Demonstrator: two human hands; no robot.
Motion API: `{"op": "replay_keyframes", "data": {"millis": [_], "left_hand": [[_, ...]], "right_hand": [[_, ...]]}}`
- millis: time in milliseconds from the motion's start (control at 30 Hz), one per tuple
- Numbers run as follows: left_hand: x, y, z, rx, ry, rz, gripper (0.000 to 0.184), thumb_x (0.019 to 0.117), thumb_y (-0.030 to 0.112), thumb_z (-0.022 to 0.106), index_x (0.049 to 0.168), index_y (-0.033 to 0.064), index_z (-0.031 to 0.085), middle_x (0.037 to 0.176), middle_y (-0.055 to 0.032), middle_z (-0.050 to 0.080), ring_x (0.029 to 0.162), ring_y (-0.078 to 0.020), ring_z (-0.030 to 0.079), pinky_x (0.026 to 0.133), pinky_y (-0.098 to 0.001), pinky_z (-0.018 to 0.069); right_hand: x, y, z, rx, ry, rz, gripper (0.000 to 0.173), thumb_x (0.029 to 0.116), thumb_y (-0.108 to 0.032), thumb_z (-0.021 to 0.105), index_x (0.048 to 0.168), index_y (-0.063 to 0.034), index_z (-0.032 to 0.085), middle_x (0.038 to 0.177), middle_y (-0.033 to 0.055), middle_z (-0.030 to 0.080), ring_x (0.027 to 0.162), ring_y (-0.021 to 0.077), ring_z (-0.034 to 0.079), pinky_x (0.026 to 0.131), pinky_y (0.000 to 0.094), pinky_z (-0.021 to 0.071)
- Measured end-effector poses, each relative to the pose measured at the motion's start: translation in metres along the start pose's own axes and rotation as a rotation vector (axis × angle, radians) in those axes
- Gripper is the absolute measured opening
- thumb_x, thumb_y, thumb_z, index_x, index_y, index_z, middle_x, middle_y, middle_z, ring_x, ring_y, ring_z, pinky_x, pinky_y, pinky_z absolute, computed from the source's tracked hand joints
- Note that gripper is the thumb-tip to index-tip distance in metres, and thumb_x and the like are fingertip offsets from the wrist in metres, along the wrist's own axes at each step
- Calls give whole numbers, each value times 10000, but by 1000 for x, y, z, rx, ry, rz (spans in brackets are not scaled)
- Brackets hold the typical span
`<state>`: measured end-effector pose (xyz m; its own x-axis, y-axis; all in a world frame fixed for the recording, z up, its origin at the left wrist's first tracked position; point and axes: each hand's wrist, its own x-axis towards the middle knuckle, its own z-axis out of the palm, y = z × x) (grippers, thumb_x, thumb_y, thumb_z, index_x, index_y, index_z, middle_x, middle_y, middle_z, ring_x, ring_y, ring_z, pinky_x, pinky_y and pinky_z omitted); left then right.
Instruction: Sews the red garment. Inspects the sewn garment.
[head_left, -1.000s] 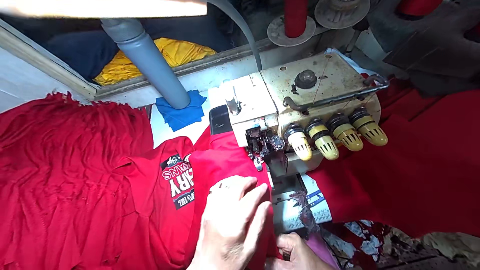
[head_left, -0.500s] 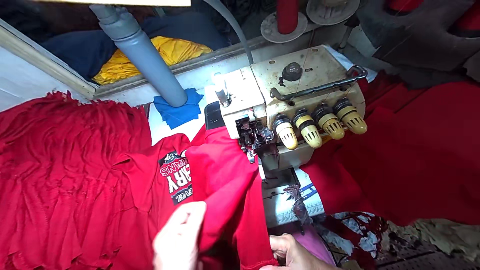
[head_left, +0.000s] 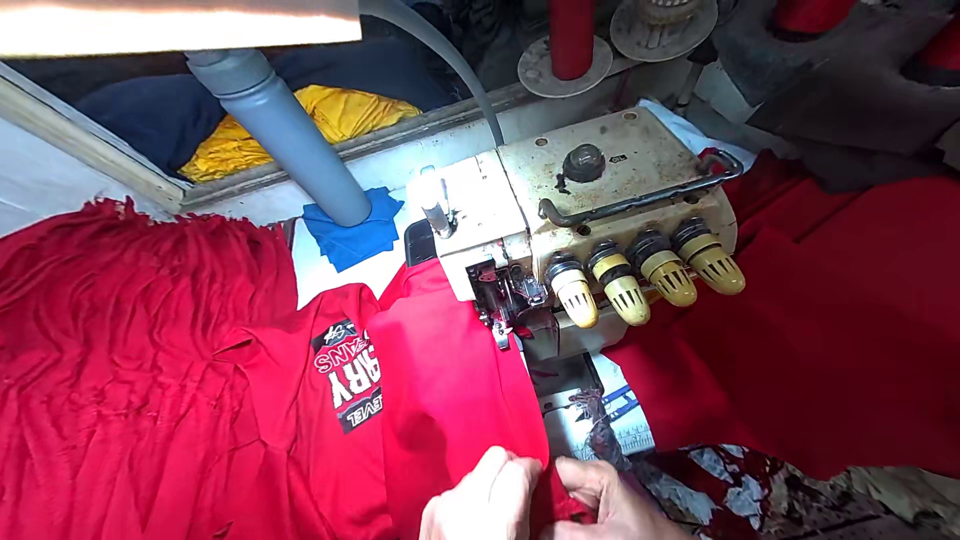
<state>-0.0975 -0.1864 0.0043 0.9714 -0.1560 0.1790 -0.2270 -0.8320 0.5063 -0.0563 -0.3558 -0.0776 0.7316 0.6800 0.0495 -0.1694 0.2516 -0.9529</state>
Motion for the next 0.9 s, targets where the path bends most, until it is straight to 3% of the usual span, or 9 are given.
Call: {"op": "replay_keyframes", "data": {"millis": [133, 200, 267, 300, 367, 500, 700, 800, 900], "left_hand": [[33, -14, 5, 172, 211, 107, 176, 969, 77, 579, 917, 53, 746, 760, -82, 679, 631, -163, 664, 493, -278, 505], [47, -19, 7, 209, 312, 132, 200, 977, 140, 590, 860, 75, 739, 709, -42, 663, 628, -121, 645, 508, -235, 482], [56, -22, 8, 211, 353, 110, 209, 959, 196, 612, 830, 91, 739, 703, -23, 663, 637, -102, 647, 524, -224, 488], [58, -24, 7, 206, 350, 88, 201, 945, 218, 622, 845, 102, 752, 721, -15, 671, 646, -93, 655, 535, -223, 504], [58, -28, 1, 193, 329, 42, 183, 925, 215, 618, 880, 112, 762, 765, -3, 667, 668, -80, 649, 555, -222, 511], [55, -39, -6, 156, 347, 81, 185, 932, 162, 611, 847, 92, 759, 755, -16, 662, 674, -49, 621, 579, -166, 481], [57, -32, -5, 303, 353, 183, 216, 954, 162, 603, 802, 85, 735, 664, -38, 607, 573, -129, 589, 457, -241, 425], [66, -25, 2, 353, 368, 146, 274, 940, 196, 607, 697, 84, 665, 608, -31, 564, 510, -139, 572, 411, -271, 406], [76, -16, 9, 398, 380, 87, 269, 917, 181, 610, 677, 68, 652, 585, -34, 535, 479, -164, 568, 385, -306, 411]], "right_hand": [[29, -6, -2, 57, 52, -87, 286, 832, 37, 685, 1117, 26, 669, 1000, -6, 747, 930, 17, 704, 833, 232, 595], [41, -10, 1, 48, 103, -117, 213, 834, 22, 690, 1047, 6, 687, 949, -20, 734, 886, 0, 691, 794, 206, 583], [50, -15, 6, 27, 193, -87, 89, 815, -10, 694, 879, -69, 677, 796, -82, 666, 747, -51, 629, 674, 155, 528], [53, -17, 10, 38, 240, -56, 107, 790, -14, 677, 796, -115, 641, 710, -120, 595, 651, -73, 554, 592, 133, 459], [57, -19, 13, 104, 277, -4, 223, 790, -9, 661, 698, -186, 562, 638, -145, 543, 566, -74, 492, 526, 132, 407], [59, -14, 12, 74, 241, -49, 245, 866, -33, 646, 679, -154, 544, 612, -109, 524, 540, -49, 478, 502, 144, 380], [60, -11, 14, 84, 245, -89, 178, 875, -6, 651, 734, -105, 603, 682, -73, 607, 621, -25, 573, 569, 169, 470], [61, -16, 18, 98, 252, -85, 73, 890, 20, 659, 887, -34, 708, 814, -42, 713, 777, -10, 678, 718, 195, 571], [62, -26, 25, 134, 285, -50, 119, 906, 34, 632, 938, -43, 716, 853, -64, 731, 821, -24, 688, 775, 193, 581]]}}
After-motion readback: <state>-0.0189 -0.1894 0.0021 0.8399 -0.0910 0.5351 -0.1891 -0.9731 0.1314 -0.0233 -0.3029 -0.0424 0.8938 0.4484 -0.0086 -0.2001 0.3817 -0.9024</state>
